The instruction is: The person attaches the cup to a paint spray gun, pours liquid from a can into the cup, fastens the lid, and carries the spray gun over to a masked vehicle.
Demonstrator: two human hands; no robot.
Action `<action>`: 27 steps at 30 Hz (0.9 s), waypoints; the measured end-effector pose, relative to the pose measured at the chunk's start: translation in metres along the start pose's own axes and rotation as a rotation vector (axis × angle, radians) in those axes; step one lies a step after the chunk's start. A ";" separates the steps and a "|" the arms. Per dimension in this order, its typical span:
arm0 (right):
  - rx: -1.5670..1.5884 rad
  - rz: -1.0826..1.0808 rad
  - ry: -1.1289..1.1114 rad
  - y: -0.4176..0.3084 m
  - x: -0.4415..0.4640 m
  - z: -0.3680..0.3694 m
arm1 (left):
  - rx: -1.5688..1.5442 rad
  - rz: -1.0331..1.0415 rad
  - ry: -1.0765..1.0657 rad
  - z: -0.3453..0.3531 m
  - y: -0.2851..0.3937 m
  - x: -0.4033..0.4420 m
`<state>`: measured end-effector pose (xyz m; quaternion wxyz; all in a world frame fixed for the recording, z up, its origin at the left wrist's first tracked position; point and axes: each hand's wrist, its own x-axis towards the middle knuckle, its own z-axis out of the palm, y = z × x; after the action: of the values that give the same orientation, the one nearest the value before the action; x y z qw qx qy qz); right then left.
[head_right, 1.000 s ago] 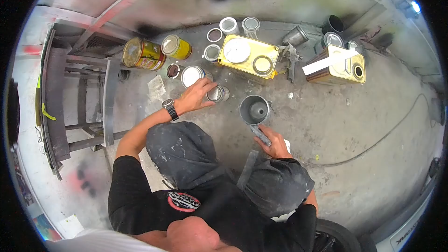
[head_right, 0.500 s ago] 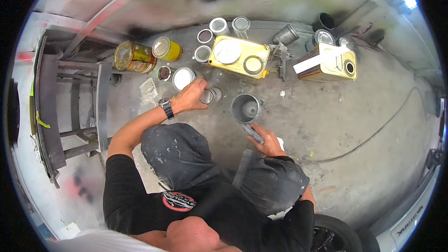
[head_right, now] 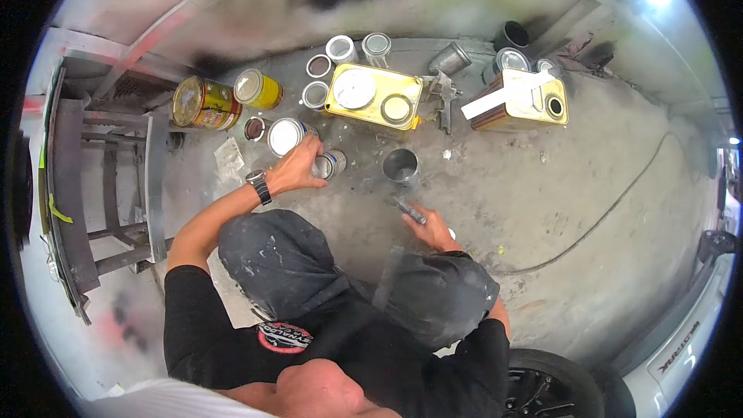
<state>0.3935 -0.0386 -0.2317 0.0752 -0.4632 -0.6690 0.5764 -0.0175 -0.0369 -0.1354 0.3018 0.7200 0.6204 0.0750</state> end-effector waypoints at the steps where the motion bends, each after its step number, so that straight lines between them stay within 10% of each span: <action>1: 0.014 0.054 0.010 0.003 -0.001 0.000 | -0.004 -0.004 0.005 0.000 0.000 -0.001; 4: 0.132 0.338 -0.109 0.008 0.004 -0.011 | 0.001 0.013 0.022 0.001 -0.002 0.000; 22: -0.265 0.116 0.052 0.031 -0.009 -0.073 | 0.098 0.073 0.029 -0.008 0.007 -0.005; 27: 0.208 0.026 0.366 0.043 0.002 -0.103 | 0.120 0.112 0.064 -0.005 0.005 -0.006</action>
<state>0.4804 0.0308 -0.2356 0.2353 -0.5587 -0.5751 0.5493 -0.0172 -0.0407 -0.1273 0.2336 0.7675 0.5919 0.0775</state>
